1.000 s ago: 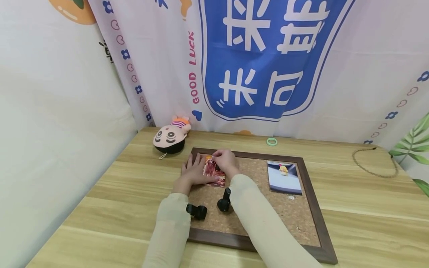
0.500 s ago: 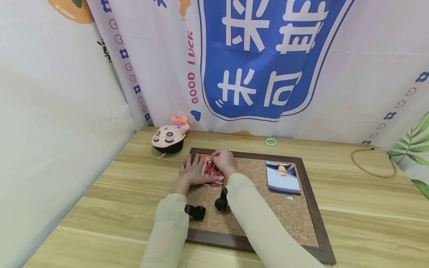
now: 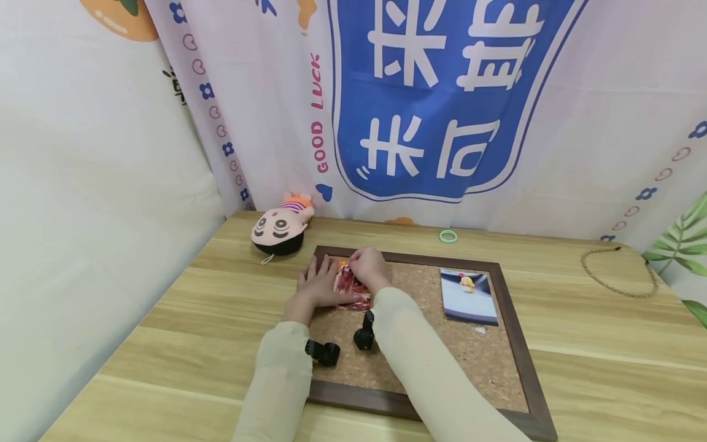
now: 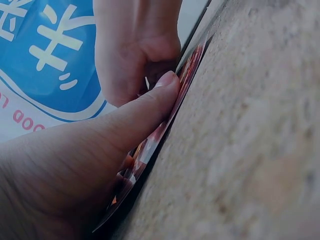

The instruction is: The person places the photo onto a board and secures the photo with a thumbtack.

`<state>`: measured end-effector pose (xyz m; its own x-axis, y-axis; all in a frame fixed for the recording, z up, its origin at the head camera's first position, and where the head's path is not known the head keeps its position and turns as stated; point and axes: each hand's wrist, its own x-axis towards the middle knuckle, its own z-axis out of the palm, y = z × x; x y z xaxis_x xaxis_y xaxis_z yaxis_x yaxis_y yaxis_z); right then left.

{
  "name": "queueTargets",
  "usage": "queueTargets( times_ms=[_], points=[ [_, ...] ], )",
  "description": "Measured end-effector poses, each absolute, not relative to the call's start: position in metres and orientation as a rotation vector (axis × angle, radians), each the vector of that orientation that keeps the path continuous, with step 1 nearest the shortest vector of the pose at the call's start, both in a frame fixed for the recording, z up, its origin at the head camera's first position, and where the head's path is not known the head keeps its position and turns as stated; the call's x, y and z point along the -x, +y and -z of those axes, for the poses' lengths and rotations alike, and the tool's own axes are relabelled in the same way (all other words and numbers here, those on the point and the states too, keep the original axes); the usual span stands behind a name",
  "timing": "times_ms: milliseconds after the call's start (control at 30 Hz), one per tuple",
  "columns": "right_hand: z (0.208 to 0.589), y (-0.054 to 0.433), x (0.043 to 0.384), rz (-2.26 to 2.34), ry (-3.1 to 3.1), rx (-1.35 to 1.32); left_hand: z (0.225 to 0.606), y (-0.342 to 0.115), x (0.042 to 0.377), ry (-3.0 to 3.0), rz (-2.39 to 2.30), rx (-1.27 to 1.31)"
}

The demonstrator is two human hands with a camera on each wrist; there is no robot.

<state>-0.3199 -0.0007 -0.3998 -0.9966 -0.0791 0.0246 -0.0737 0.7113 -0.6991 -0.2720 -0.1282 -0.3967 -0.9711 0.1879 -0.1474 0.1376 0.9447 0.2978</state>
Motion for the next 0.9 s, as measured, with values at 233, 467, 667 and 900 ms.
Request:
queueTargets(
  times_ms=[233,467,667,900],
  points=[
    [0.404,-0.003,0.317,1.171,2.939,0.177,0.399,-0.13,0.271,2.912,-0.444,-0.224],
    [0.413,-0.003,0.316,1.29,2.926,0.21,0.401,-0.132,0.271,2.919,-0.413,-0.211],
    [0.415,-0.001,0.315,1.282,2.968,0.178,0.401,-0.131,0.272,2.914,-0.41,-0.215],
    [0.408,0.0,0.316,1.242,2.992,0.177,0.399,-0.129,0.273,2.924,-0.427,-0.232]
  ],
)
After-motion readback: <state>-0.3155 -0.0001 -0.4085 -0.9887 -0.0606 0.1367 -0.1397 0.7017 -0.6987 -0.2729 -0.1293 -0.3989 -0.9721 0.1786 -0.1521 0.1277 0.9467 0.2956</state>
